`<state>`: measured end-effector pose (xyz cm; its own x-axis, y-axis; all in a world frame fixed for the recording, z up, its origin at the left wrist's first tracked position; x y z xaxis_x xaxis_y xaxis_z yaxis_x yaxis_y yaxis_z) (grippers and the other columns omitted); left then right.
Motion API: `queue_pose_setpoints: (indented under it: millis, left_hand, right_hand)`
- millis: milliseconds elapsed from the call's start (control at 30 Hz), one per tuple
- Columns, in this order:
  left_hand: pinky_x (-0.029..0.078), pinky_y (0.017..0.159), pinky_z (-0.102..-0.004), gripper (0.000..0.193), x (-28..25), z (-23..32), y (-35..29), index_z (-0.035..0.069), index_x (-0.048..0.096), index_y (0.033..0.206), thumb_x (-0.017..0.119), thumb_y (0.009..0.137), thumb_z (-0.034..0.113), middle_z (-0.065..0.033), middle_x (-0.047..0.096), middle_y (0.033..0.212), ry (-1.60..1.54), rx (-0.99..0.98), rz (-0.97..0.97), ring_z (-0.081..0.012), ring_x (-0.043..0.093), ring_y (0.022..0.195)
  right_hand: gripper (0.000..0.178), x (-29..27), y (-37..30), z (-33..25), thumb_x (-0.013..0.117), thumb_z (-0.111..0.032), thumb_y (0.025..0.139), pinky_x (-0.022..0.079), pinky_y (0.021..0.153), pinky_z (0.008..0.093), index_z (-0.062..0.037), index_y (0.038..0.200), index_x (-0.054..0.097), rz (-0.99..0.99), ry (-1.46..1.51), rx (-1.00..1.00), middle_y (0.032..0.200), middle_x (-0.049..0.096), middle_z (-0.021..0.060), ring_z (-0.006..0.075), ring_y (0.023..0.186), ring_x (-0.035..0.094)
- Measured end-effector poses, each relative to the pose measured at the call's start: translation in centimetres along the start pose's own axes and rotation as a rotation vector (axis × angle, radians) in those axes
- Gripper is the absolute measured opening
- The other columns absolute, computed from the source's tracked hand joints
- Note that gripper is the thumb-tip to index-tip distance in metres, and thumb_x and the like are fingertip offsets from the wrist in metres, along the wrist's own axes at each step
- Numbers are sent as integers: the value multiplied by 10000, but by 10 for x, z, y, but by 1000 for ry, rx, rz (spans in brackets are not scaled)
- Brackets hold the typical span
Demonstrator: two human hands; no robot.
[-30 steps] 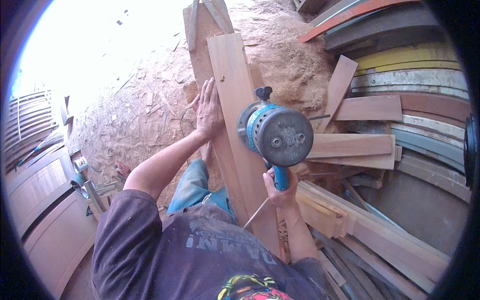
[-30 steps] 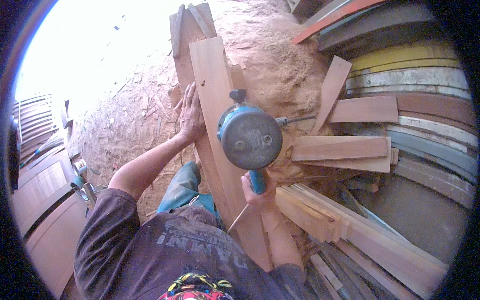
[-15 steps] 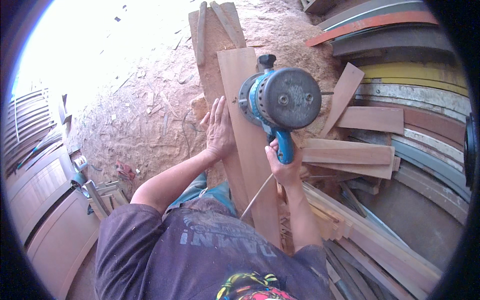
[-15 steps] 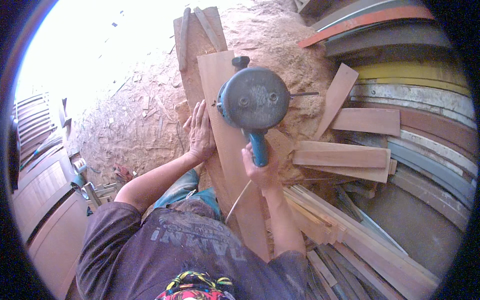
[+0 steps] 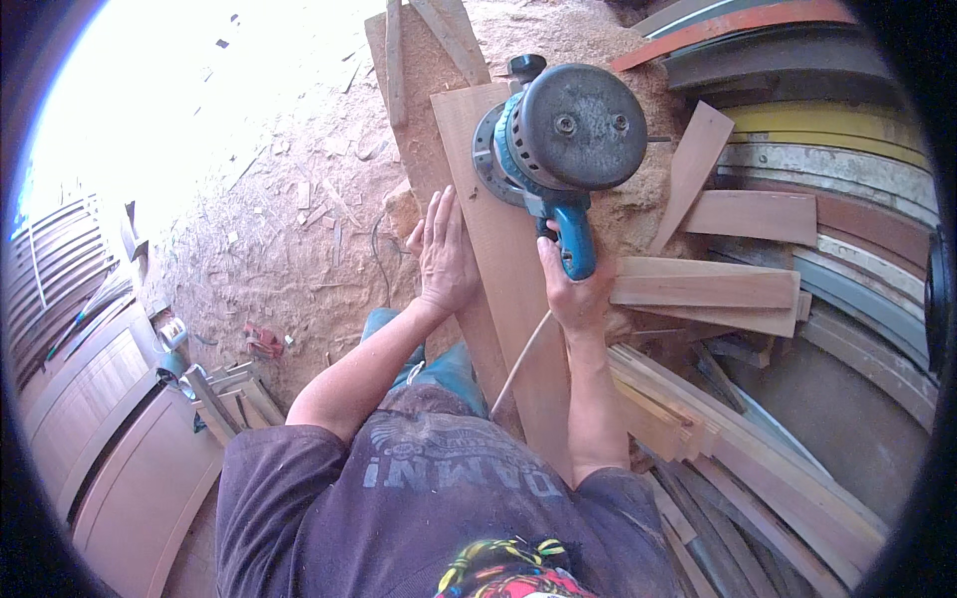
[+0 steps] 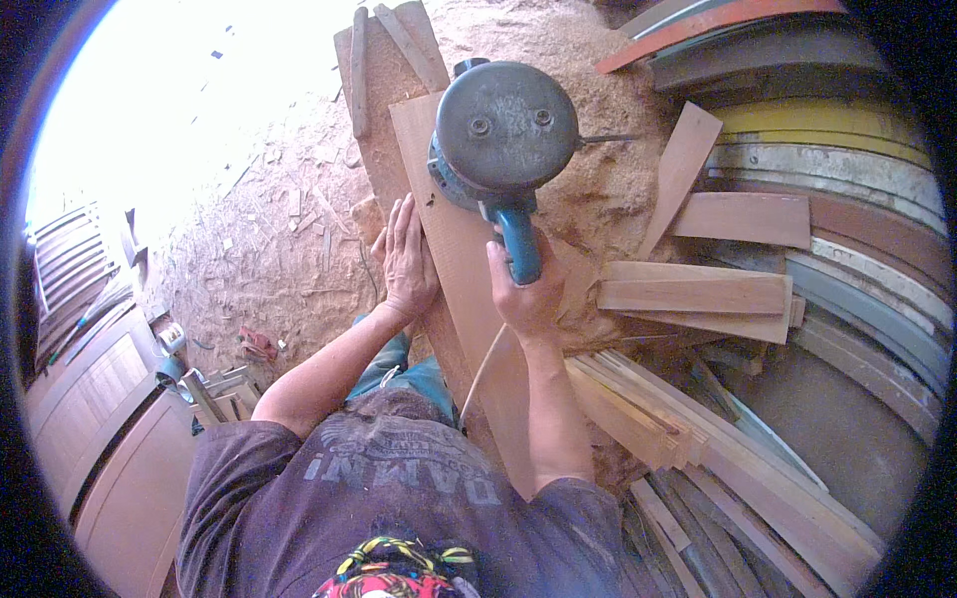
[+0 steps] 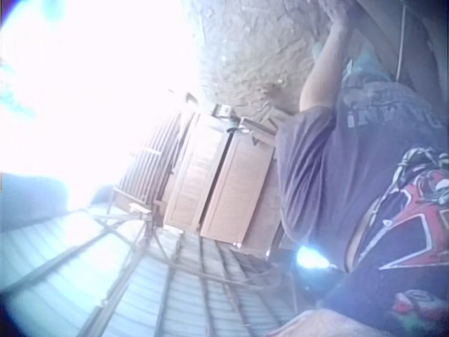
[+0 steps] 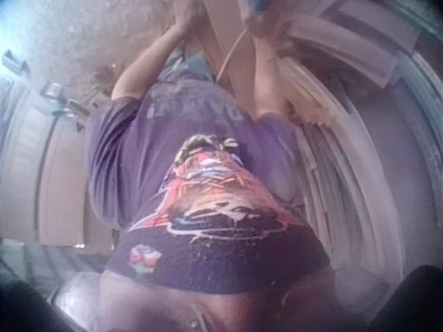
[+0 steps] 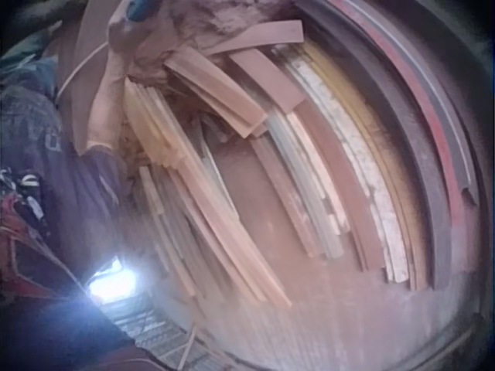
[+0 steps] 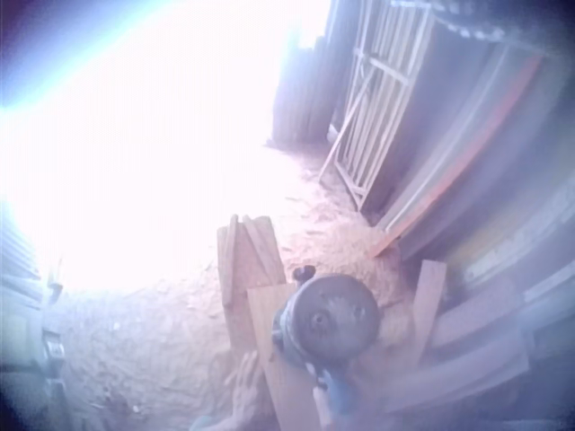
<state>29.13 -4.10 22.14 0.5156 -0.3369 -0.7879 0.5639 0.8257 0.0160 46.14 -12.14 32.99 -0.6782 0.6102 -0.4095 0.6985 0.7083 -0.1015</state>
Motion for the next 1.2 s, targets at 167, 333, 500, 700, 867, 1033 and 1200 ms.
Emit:
queue_pose_setpoints:
  millis: [167,333,500,700,867,1033,1200]
  left_hand:
    - [194,1245,-489,625,-5,1,-1,-15,364,1568,498,969,98,-194,333,1652,-57,-5,35,-376,263,1556]
    - [200,1233,-500,608,-7,-1,-6,-3,382,1565,493,974,92,-182,358,1643,-86,4,68,-363,284,1551]
    - [210,1237,-500,567,3,-10,-5,15,423,1547,481,996,136,-179,385,1631,-82,-8,101,-369,299,1544]
    - [173,1260,-524,602,11,-5,8,11,402,1558,490,987,183,-214,359,1637,-111,76,132,-409,255,1549]
    - [196,1260,-540,686,22,-25,22,4,348,1580,528,987,297,-252,301,1653,35,316,129,-421,221,1550]
    - [259,1219,-569,746,137,-109,127,-4,469,1496,596,973,512,-263,448,1538,-14,375,165,-450,362,1452]
    - [347,1160,-571,707,199,-240,262,-19,537,1423,653,959,500,-243,535,1442,17,366,107,-408,414,1423]
  right_hand:
    - [227,7,-7,-2,727,-77,920,497,620,292,-1,1132,693,66,-6,8,831,676,37,103,664,601]
    - [243,4,-26,4,714,-43,916,443,549,262,4,1150,666,183,312,178,770,616,25,85,593,537]
    - [303,-26,-89,-16,722,-47,914,448,550,276,6,1192,614,365,522,341,819,582,37,90,579,515]
    - [339,-70,-218,-30,742,-59,899,479,555,301,0,1205,609,725,546,443,857,624,71,118,580,539]
    - [354,-71,-351,-60,767,-110,895,455,552,299,-19,1208,629,1085,469,569,810,606,47,126,590,545]
    - [345,-15,-348,18,766,-109,891,442,555,307,-49,1204,634,1360,565,721,768,579,24,124,587,532]
    - [310,-7,-328,48,766,-94,883,441,541,306,-54,1170,654,1565,579,730,767,595,28,123,580,527]
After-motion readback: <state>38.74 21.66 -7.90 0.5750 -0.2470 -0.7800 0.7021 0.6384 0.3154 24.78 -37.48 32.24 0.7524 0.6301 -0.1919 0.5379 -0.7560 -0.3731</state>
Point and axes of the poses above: each hand's wrist, its own y-axis towards the middle knuckle, its own x-axis out of the palm, z = x × y, the point moved 4 cm from there along y, towards the middle knuckle
